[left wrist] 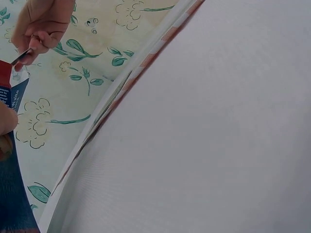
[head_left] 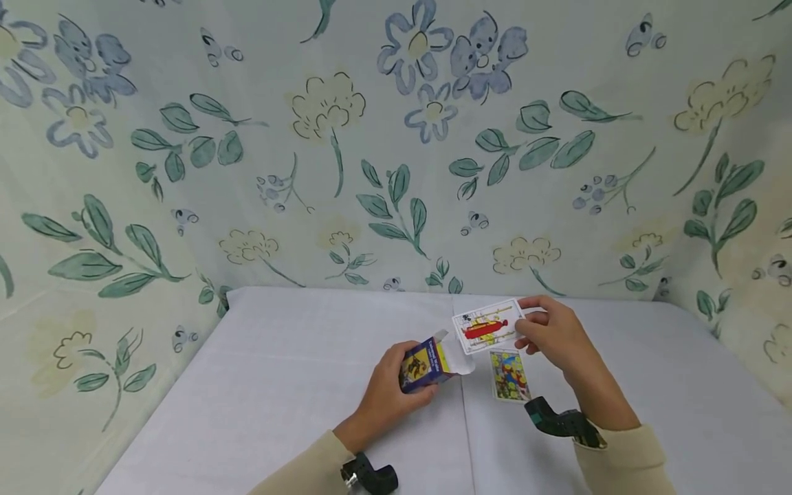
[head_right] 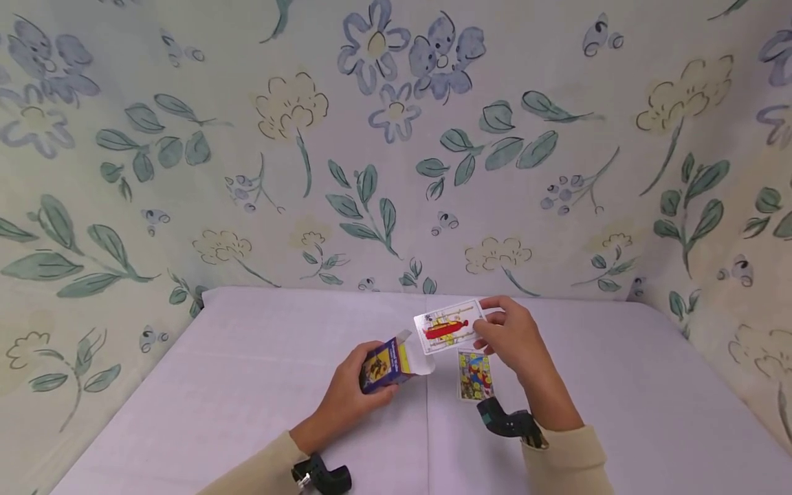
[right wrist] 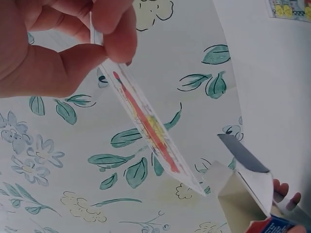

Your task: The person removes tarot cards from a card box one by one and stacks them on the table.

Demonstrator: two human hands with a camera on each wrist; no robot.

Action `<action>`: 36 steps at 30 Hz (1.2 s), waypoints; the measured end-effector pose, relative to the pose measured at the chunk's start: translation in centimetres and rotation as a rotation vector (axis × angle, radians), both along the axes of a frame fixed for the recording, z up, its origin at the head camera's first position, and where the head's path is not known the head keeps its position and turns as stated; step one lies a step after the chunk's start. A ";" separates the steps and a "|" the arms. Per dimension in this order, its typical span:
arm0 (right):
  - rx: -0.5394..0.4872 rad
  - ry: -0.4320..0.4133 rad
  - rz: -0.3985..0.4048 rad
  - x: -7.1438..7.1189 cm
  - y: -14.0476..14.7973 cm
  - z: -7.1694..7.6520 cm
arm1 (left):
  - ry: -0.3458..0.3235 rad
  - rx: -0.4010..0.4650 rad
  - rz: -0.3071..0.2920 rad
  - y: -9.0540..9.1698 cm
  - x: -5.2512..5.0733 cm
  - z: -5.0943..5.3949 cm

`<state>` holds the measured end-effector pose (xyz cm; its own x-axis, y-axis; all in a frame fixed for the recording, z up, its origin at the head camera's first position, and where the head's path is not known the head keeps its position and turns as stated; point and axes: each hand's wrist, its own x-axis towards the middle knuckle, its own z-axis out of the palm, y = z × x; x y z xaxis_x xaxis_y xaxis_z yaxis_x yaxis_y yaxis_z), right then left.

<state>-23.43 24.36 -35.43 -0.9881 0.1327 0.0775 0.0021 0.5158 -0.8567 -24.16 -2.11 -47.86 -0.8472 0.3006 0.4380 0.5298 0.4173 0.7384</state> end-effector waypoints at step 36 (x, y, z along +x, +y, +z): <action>0.030 0.004 -0.033 0.1 1.4 0.3 | 0.047 0.013 -0.009 -0.1 -0.3 -0.2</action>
<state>-23.32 25.78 -35.17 -0.9829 0.1632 0.0858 0.0165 0.5413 -0.8407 -24.47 -2.19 -48.09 -0.8227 0.3024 0.4814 0.5680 0.4030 0.7176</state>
